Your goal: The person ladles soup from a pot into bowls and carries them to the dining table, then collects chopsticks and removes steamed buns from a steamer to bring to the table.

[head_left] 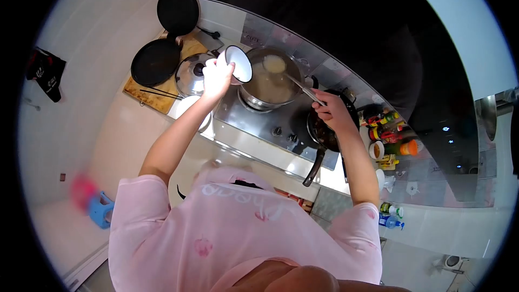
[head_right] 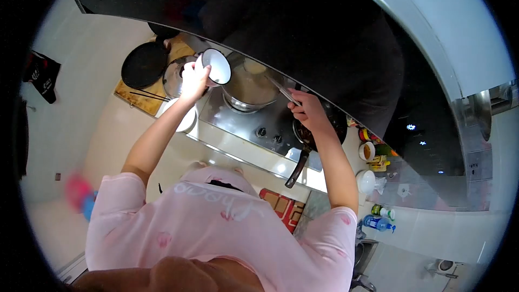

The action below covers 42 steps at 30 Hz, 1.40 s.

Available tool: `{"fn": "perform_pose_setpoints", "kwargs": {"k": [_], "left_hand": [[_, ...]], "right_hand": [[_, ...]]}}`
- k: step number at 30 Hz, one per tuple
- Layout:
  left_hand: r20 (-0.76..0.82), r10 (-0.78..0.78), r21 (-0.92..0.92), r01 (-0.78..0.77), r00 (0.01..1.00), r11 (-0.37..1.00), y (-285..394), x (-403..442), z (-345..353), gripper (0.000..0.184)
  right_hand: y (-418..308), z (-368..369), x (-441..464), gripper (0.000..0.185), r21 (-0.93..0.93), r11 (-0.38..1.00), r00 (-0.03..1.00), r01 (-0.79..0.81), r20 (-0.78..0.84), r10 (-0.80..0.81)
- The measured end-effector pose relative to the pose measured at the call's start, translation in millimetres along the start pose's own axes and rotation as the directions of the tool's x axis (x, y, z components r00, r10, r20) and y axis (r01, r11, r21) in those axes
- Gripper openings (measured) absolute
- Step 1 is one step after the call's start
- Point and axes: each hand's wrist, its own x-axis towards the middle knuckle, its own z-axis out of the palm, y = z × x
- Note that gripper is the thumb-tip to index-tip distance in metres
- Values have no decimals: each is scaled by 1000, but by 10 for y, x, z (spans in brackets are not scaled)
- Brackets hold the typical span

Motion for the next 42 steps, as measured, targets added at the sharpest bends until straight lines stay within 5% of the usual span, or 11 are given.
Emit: {"fn": "perform_pose_setpoints", "kwargs": {"k": [9, 16, 22, 25, 27, 29, 31, 35, 38, 40, 42], "left_hand": [[348, -81, -529, 267, 934, 805, 229, 118, 907, 65], [459, -1, -629, 326, 888, 706, 340, 13, 915, 55], [466, -22, -690, 379, 884, 616, 534, -134, 658, 45], [461, -10, -671, 355, 888, 651, 503, -124, 553, 42], [449, -12, -666, 344, 894, 661, 487, -158, 490, 36], [438, -26, -668, 344, 899, 660, 443, -179, 447, 32], [453, -35, -647, 355, 891, 675, 356, -186, 388, 31], [434, -83, -614, 362, 897, 701, 210, -239, 227, 31], [416, -124, -620, 381, 901, 686, 93, -334, 82, 36], [365, -175, -662, 387, 914, 642, 28, -423, -44, 37], [368, -206, -643, 408, 907, 648, -135, -460, -176, 37]], "right_hand": [[-382, 226, -872, 38, -106, 994, 994, 34, -102, -45], [-14, 236, -998, 39, -493, 826, 923, 272, -109, -369], [-3, 259, -1137, 41, -856, -159, 410, 493, 389, -825], [110, 504, -1246, 42, -925, -143, 569, 351, 332, -752], [275, 409, -935, 43, -811, -186, 395, 554, 453, -799], [301, 375, -853, 42, -690, 277, 575, 669, 244, -781], [183, 379, -979, 41, -167, 950, 962, 263, -24, -271], [45, 54, -783, 38, 517, 846, 967, -128, 256, -10], [83, -55, -500, 38, 424, 904, 974, -50, 220, -50], [126, -47, -240, 37, -172, 956, 972, 237, 51, -231], [327, -83, 211, 37, -778, 533, 861, 332, 19, -508]]}}
